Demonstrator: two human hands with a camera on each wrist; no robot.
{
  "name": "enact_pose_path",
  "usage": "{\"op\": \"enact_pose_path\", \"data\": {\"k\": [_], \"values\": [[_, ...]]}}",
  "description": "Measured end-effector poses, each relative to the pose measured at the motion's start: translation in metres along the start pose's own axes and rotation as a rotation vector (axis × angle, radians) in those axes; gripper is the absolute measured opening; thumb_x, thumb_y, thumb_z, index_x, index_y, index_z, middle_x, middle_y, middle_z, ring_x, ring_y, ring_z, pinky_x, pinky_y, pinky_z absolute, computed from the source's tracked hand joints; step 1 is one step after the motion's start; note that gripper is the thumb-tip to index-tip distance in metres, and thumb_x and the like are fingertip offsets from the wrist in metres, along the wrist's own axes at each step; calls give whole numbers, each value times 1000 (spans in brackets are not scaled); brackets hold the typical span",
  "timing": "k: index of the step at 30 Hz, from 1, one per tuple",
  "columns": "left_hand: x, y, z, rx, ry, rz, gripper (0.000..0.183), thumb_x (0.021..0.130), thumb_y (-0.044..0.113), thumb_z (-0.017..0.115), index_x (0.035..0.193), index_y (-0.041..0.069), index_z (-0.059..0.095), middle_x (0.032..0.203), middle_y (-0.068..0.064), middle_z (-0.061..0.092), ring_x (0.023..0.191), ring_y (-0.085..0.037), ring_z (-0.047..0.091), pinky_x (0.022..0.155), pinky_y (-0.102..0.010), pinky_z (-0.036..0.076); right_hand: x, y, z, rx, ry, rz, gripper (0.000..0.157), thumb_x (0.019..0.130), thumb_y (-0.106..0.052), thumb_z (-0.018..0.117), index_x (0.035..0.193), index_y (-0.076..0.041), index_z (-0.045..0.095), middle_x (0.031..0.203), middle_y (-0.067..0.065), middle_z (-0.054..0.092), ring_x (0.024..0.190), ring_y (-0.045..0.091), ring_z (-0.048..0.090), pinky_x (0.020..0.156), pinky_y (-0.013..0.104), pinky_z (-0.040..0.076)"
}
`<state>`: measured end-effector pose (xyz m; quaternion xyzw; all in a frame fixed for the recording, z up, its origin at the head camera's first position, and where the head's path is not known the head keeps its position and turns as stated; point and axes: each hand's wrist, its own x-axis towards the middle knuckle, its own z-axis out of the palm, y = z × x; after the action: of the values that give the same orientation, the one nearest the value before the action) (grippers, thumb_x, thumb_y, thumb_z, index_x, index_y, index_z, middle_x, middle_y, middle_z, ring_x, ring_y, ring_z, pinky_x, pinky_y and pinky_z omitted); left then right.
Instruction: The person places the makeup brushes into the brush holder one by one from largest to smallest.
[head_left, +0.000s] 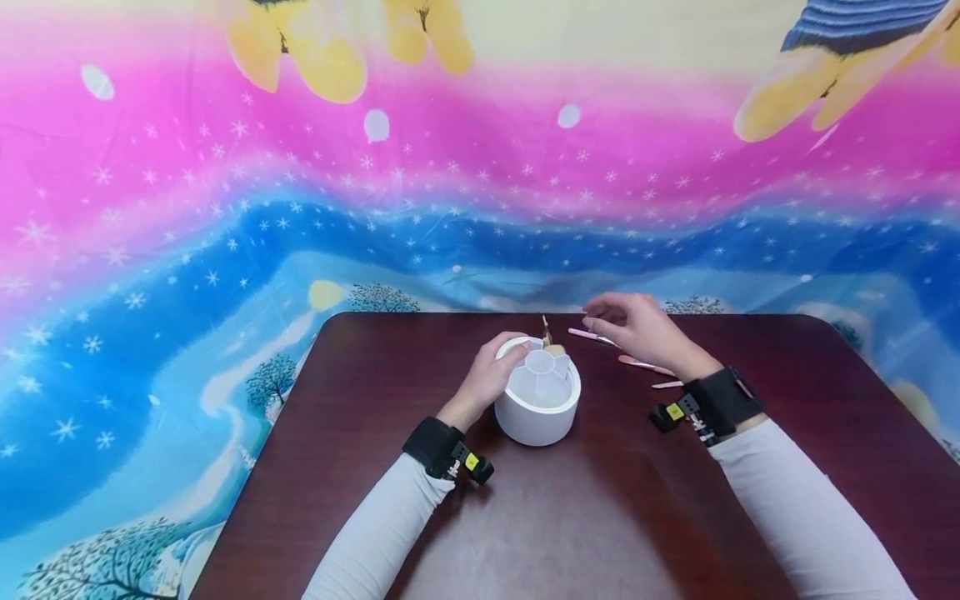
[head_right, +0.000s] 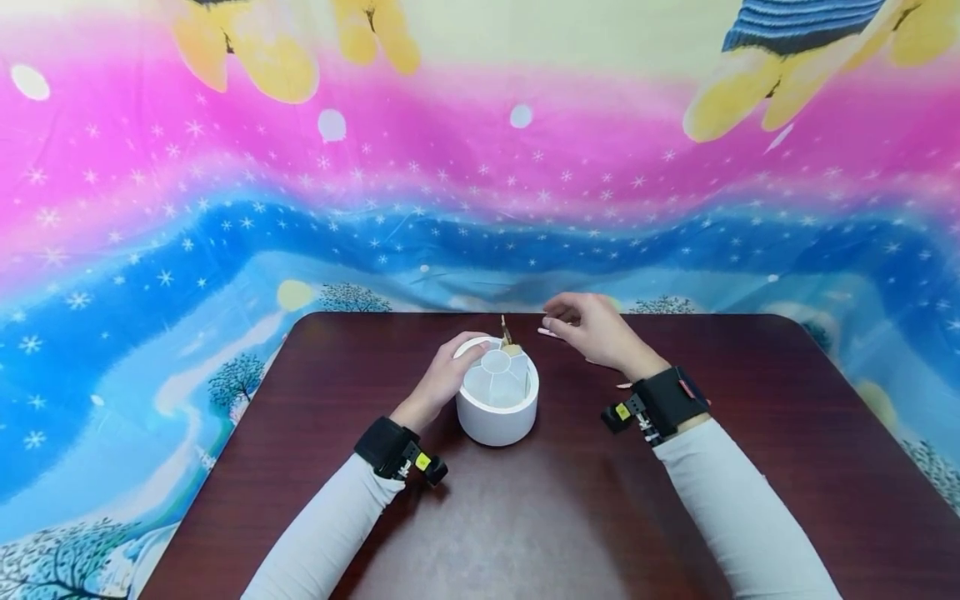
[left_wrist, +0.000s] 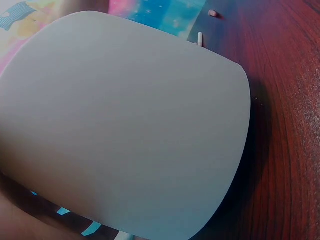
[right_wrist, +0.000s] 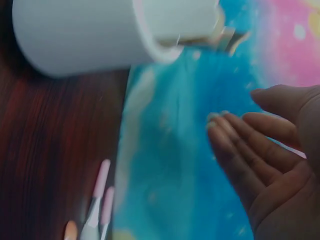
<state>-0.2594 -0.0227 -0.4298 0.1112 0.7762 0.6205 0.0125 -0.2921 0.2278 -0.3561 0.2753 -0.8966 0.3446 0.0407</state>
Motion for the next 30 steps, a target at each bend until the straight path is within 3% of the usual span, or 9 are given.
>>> {"op": "enact_pose_path", "data": {"k": [9, 12, 14, 19, 24, 27, 30], "values": [[1, -2, -3, -3, 12, -12, 34, 92, 45, 54, 118, 23, 60, 114, 7, 58, 103, -9, 53, 93, -41, 41, 22, 66, 20, -92, -59, 75, 25, 91, -13, 60, 113, 0, 60, 102, 17, 63, 88, 26, 59, 76, 46, 49], [2, -2, -2, 1, 6, -8, 36, 92, 46, 54, 119, 22, 59, 115, 9, 58, 103, -8, 52, 92, -41, 42, 28, 85, 27, -148, -76, 150, 33, 92, -14, 57, 120, 3, 55, 114, 24, 58, 99, 34, 54, 82, 51, 46], [2, -3, -1, 3, -1, -8, 37, 92, 47, 54, 119, 23, 59, 115, 9, 58, 103, -8, 52, 92, -41, 42, 30, 94, 32, -137, -100, 244, 38, 94, -14, 54, 128, 4, 49, 122, 26, 51, 100, 36, 52, 79, 50, 49], [0, -3, 2, 4, -10, -7, 35, 92, 46, 54, 119, 23, 59, 116, 8, 58, 103, -9, 53, 92, -42, 42, 29, 102, 43, -168, -114, 424, 42, 97, -20, 46, 134, 0, 44, 115, 22, 52, 75, 30, 56, 54, 40, 51], [-1, -3, 1, 5, -5, -1, 36, 92, 45, 54, 120, 22, 59, 117, 6, 58, 103, -10, 53, 92, -43, 42, 28, 100, 54, -304, -86, 380, 22, 94, -21, 52, 107, -6, 62, 92, 12, 59, 70, 26, 51, 61, 42, 41], [-1, -2, 0, 4, -1, 13, 35, 93, 42, 54, 120, 21, 59, 117, 5, 58, 105, -10, 52, 93, -43, 41, 26, 99, 56, -341, -101, 354, 14, 92, -22, 56, 94, -11, 65, 82, 7, 60, 67, 24, 51, 59, 42, 41], [-4, 4, -3, -2, 7, 18, 31, 95, 35, 53, 120, 17, 59, 118, 2, 59, 107, -11, 51, 93, -42, 41, 19, 99, 53, -378, -139, 315, 10, 90, -20, 59, 90, -12, 65, 81, 4, 60, 63, 18, 53, 58, 40, 43]]}}
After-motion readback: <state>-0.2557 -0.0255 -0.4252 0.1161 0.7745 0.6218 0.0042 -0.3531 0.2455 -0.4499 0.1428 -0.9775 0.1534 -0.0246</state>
